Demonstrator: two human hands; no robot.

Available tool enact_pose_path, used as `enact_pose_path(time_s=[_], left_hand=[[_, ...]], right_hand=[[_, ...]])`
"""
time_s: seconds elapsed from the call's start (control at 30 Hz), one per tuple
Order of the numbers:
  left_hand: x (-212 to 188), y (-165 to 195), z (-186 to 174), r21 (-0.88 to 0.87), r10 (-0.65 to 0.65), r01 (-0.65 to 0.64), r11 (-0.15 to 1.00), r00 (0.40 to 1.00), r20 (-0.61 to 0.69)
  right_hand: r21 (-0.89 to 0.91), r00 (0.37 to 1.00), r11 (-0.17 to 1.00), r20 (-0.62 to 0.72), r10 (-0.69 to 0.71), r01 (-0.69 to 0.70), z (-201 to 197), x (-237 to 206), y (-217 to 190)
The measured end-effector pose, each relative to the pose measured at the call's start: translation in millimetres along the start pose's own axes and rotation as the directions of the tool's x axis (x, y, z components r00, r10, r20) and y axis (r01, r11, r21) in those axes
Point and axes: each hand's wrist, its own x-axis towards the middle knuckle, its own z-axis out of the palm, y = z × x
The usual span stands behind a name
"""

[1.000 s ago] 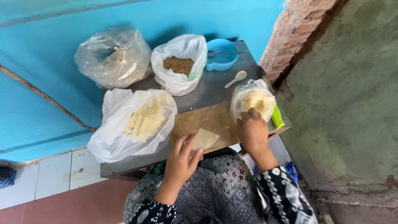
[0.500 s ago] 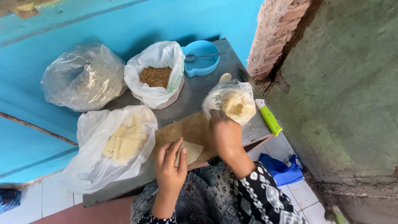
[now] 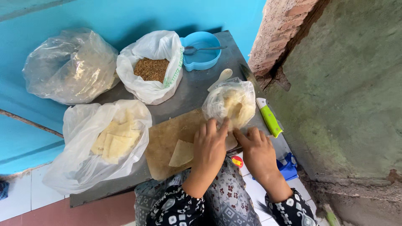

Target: The person sits at a small table folding thin dough wrappers around spoonfuls of brown filling, pressing the edges to seal each parcel and placing finished parcels into a plastic bag. Midway, the person holds a plastic bag while another person scoops brown filling from a large container into it, then returns to folding and filling more wrappers.

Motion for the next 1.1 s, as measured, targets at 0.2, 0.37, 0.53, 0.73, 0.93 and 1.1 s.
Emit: enact_pose_path(time_s=[0.2,0.37,0.53,0.73,0.93,1.1], left_hand=[[-22.3,-5.1,6.9,0.083,-0.028,0.025,0.996,0.999,0.037],[-25.4,-4.2,10.4,0.068,-0.030,0.027,0.997,0.999,0.046],[-23.3,-4.5,12.9,0.051,-0.024,0.023,0.998,1.000,0.021],[-23.7,-4.9,17.2,0.029,-0.014,0.013,1.000,1.000,0.017],[-17.0,-2.0,12.3,0.031,-0.030,0.029,0.999,0.999,0.027],[-24.8,8.2,-9.1,-0.122,0.023,-0.034,0.992,0.995,-0.094]], right_hand=[[0.174,0.994,0.985,-0.105,0.025,-0.006,-9.7,7.4,6.0],[0.255,0.998,0.965,-0.001,0.068,-0.065,0.7,32.4,1.5],[0.435,0.997,0.900,-0.045,0.061,-0.036,-4.3,22.8,7.5],[0.248,0.998,0.967,-0.041,-0.048,0.057,0.1,19.0,-1.5],[0.325,1.000,0.946,-0.003,-0.018,0.018,0.2,13.9,8.5],[0.460,0.977,0.887,-0.162,0.140,-0.051,-17.7,14.9,13.9]])
